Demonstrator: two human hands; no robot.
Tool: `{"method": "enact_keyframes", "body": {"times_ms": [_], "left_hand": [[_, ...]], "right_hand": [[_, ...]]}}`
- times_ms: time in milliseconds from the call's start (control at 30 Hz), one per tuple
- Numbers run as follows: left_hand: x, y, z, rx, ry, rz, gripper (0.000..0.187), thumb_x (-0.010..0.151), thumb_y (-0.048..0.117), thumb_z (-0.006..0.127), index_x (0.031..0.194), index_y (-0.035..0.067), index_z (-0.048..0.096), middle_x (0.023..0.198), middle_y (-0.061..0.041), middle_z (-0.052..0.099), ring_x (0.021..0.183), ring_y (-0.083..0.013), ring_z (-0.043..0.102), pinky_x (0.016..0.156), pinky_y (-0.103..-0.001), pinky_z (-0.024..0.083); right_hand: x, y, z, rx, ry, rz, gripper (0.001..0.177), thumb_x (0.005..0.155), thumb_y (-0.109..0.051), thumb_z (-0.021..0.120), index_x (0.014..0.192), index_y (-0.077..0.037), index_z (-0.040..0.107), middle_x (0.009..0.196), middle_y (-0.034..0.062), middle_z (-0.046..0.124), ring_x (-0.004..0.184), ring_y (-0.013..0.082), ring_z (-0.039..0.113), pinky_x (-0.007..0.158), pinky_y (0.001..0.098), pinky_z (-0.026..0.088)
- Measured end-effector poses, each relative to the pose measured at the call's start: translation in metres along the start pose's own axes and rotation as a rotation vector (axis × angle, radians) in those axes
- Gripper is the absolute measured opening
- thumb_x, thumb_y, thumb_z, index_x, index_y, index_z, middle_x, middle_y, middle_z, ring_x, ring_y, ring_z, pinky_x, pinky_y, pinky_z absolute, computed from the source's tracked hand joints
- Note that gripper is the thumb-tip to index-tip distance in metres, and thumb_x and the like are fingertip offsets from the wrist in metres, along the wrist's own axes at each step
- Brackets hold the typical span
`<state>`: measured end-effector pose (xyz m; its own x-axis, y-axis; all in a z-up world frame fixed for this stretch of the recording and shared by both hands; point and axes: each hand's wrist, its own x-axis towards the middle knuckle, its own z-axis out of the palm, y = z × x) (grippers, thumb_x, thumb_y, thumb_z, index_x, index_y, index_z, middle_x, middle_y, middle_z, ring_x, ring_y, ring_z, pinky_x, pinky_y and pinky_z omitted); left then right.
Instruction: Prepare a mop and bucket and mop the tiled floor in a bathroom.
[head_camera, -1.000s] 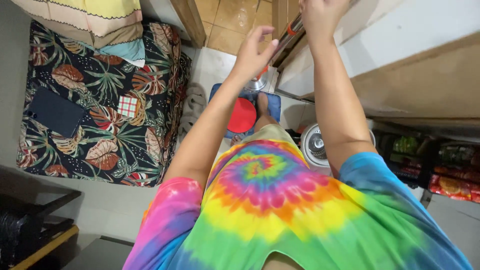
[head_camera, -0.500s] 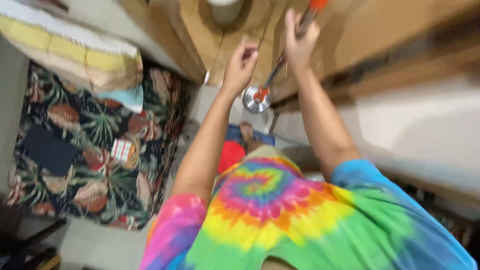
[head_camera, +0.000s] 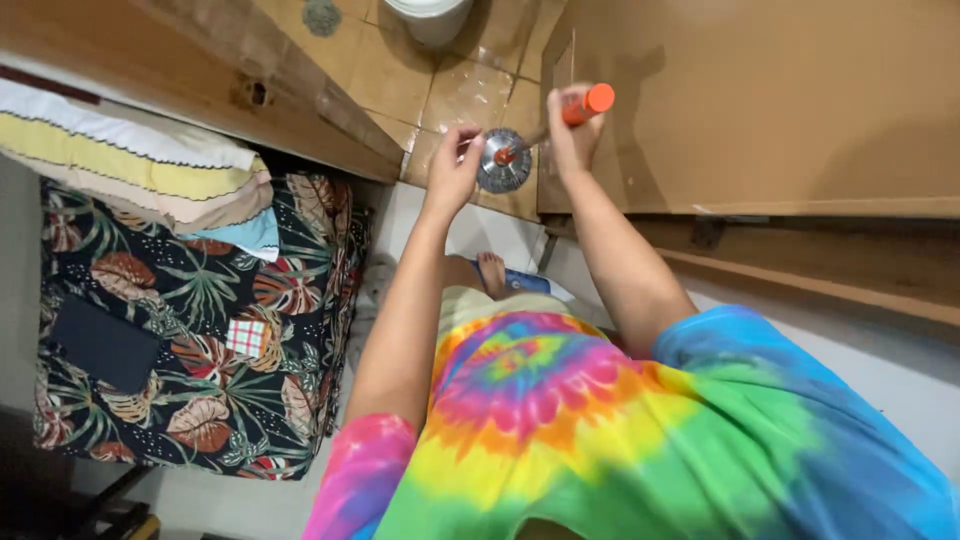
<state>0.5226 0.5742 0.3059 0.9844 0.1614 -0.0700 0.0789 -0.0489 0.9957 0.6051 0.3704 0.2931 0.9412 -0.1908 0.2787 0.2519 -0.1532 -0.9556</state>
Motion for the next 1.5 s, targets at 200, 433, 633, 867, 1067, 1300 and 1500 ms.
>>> {"method": "enact_keyframes", "body": {"times_ms": [200,433,633,867,1067,1300,1500], "left_hand": [[0.048,-0.032,0.078,-0.022,-0.145,-0.418,0.048,0.104,0.048,0.048,0.133,0.011,0.057,0.117,-0.015,0.071,0.102,-0.0266,0.072,0.086,-0.046,0.055],[0.117,-0.093,0.133,-1.074,-0.408,-1.030,0.065,0.100,0.061,0.041,0.115,0.002,0.062,0.107,-0.017,0.066,0.093,-0.0321,0.069,0.084,-0.052,0.061],[0.124,-0.164,0.143,-1.388,-0.484,-0.956,0.029,0.113,0.022,0.051,0.113,0.003,0.073,0.104,-0.009,0.068,0.094,-0.0227,0.062,0.085,-0.041,0.055],[0.071,-0.104,0.084,-1.013,-0.526,-1.281,0.041,0.087,0.033,0.050,0.102,-0.002,0.065,0.099,-0.019,0.073,0.092,-0.0336,0.071,0.089,-0.050,0.055],[0.007,-0.261,0.158,-0.756,-0.415,-1.580,0.018,0.105,0.021,0.063,0.104,0.005,0.056,0.084,-0.009,0.061,0.074,-0.0207,0.061,0.072,-0.036,0.060],[-0.029,-0.268,0.180,-0.637,-0.572,-1.504,0.020,0.105,0.024,0.057,0.100,0.005,0.054,0.078,-0.009,0.057,0.068,-0.0233,0.059,0.063,-0.041,0.058],[0.010,-0.296,0.181,-0.497,-0.608,-1.432,0.019,0.103,0.026,0.052,0.094,0.009,0.054,0.075,-0.011,0.056,0.068,-0.0289,0.059,0.064,-0.048,0.057]], "right_hand": [[0.032,-0.121,0.000,-0.119,0.183,-0.230,0.015,0.098,-0.003,0.075,0.099,-0.003,0.060,0.098,0.0046,0.061,0.090,0.0148,0.060,0.086,0.0297,0.052],[0.048,-0.127,0.026,0.112,0.195,0.106,0.042,0.105,-0.015,0.069,0.075,-0.009,0.042,0.063,-0.0002,0.047,0.057,0.0092,0.044,0.053,0.0270,0.037],[0.070,-0.191,0.004,-0.087,-0.282,0.053,0.044,0.100,-0.016,0.076,0.072,-0.008,0.043,0.066,0.0003,0.050,0.062,0.0071,0.044,0.055,0.0260,0.037],[-0.014,-0.099,0.011,-0.877,-0.577,0.082,0.040,0.089,-0.021,0.071,0.120,0.000,0.057,0.111,0.0313,0.066,0.099,0.0489,0.066,0.081,0.0487,0.055],[-0.081,-0.101,-0.014,-0.859,-0.709,0.888,0.039,0.087,-0.019,0.060,0.124,-0.007,0.063,0.106,0.0256,0.073,0.099,0.0446,0.069,0.085,0.0511,0.055],[-0.111,-0.115,-0.033,-0.982,-0.495,0.977,0.055,0.083,-0.028,0.071,0.137,-0.025,0.063,0.108,0.0227,0.072,0.100,0.0441,0.068,0.089,0.0505,0.055],[-0.115,-0.052,-0.020,-0.960,-0.398,0.994,0.053,0.084,-0.030,0.070,0.137,-0.028,0.064,0.105,0.0229,0.072,0.099,0.0434,0.069,0.087,0.0512,0.055]]}}
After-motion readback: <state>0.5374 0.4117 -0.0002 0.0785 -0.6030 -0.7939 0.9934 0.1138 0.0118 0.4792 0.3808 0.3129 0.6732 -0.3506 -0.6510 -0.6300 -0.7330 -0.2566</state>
